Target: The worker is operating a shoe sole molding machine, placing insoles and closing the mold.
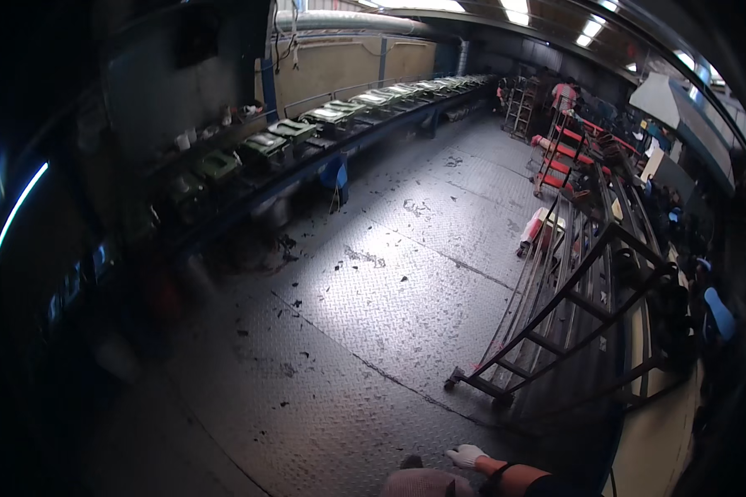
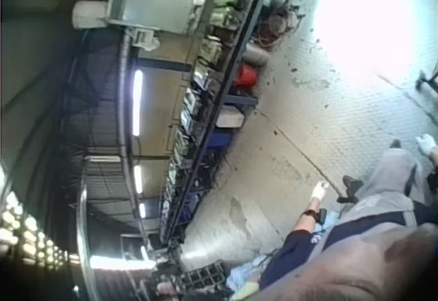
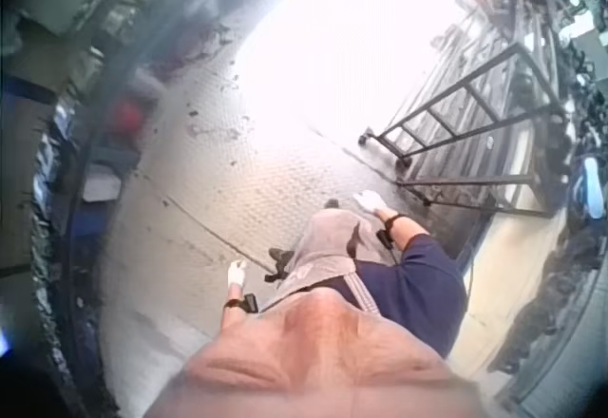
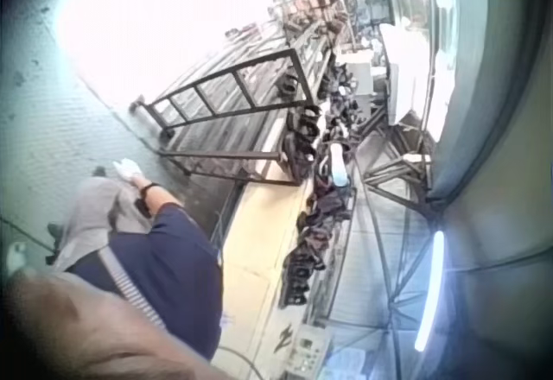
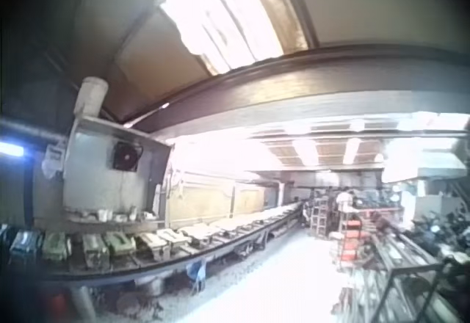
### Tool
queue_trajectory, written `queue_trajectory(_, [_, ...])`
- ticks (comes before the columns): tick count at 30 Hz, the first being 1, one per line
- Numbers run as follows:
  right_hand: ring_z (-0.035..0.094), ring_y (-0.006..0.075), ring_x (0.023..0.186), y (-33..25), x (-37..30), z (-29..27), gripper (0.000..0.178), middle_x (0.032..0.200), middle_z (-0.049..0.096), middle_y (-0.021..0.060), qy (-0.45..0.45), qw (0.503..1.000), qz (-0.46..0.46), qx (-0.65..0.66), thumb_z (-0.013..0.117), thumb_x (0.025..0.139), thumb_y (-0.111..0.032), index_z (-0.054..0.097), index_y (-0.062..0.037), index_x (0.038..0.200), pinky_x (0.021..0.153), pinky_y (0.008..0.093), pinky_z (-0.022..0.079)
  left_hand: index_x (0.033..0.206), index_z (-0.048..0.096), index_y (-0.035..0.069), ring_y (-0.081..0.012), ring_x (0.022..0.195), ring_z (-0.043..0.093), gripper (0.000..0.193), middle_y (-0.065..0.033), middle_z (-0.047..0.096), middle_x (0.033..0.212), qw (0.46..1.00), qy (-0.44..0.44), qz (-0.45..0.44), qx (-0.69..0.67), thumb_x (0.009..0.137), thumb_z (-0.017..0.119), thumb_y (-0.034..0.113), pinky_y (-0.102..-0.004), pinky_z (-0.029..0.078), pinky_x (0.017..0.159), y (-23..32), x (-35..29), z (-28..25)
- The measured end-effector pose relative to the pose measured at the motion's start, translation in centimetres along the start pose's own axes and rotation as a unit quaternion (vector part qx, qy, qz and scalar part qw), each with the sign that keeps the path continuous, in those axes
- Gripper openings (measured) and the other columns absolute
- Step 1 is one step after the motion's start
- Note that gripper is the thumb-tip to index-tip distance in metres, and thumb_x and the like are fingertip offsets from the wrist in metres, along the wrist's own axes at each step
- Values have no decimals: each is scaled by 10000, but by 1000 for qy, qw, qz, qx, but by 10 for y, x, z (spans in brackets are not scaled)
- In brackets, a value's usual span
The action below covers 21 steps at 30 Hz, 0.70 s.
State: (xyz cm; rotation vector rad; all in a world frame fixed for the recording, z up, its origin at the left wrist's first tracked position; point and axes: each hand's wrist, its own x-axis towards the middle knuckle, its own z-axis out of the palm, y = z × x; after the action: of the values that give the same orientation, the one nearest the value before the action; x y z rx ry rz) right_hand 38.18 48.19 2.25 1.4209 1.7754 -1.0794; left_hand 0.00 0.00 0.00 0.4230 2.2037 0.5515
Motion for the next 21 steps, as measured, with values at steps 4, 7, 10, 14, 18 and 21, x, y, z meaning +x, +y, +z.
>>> queue_trajectory(4, [542, 424, 1354, 107, -7, -41, 700, 1403, 601, 270, 52, 995, 89, -15, 421, 979, -553, 664, 10, 1316, 1129, 449, 429, 1108, 714, 38, -287, 965, 671, 374, -168, 738, 1036, 998, 29, -37, -47, 932, 666, 364, -439, 530, 871, 59, -5, 7])
queue_trajectory(7, [500, 396, 1404, 162, -8, -69, 702, 1485, 544, 241, 50, 994, 102, 7, 430, 973, -542, 621, -3, 1380, 1162, 429, 405, 1109, 720, 45, -268, 957, 672, 372, -161, 737, 1014, 998, 9, -66, -20, 931, 664, 367, -423, 533, 850, 107, -9, 31])
queue_trajectory(10, [538, 372, 1378, 185, 19, -87, 676, 1440, 602, 204, 92, 990, 93, 43, 493, 948, -524, 635, -17, 1371, 1140, 407, 429, 1115, 723, 40, -265, 925, 677, 390, -155, 742, 1003, 999, -9, 45, 1, 933, 657, 379, -425, 537, 830, 159, 23, 36])
queue_trajectory(14, [662, 411, 1098, 150, 74, -96, 482, 1141, 716, 243, 184, 979, -70, -56, 365, 1048, -349, 757, -69, 1031, 965, 514, 505, 1076, 750, 40, -334, 950, 692, 427, -192, 751, 1039, 994, -34, 89, 60, 931, 640, 426, -461, 534, 862, 246, 88, 25])
queue_trajectory(18, [671, 418, 1046, 71, 92, -145, 486, 1094, 726, 231, 176, 980, -85, 23, 380, 1041, -371, 752, -61, 998, 935, 522, 507, 1055, 757, 44, -382, 1022, 689, 431, -221, 741, 1065, 990, -58, 104, 78, 925, 632, 435, -472, 525, 909, 304, 180, 7])
queue_trajectory(21, [675, 419, 1021, 35, 109, -197, 508, 1004, 738, 223, 147, 985, -73, 50, 392, 1035, -400, 765, -62, 968, 923, 514, 503, 1061, 756, 46, -395, 1029, 687, 422, -224, 739, 1067, 984, -87, 117, 101, 927, 624, 424, -480, 522, 913, 391, 255, -17])
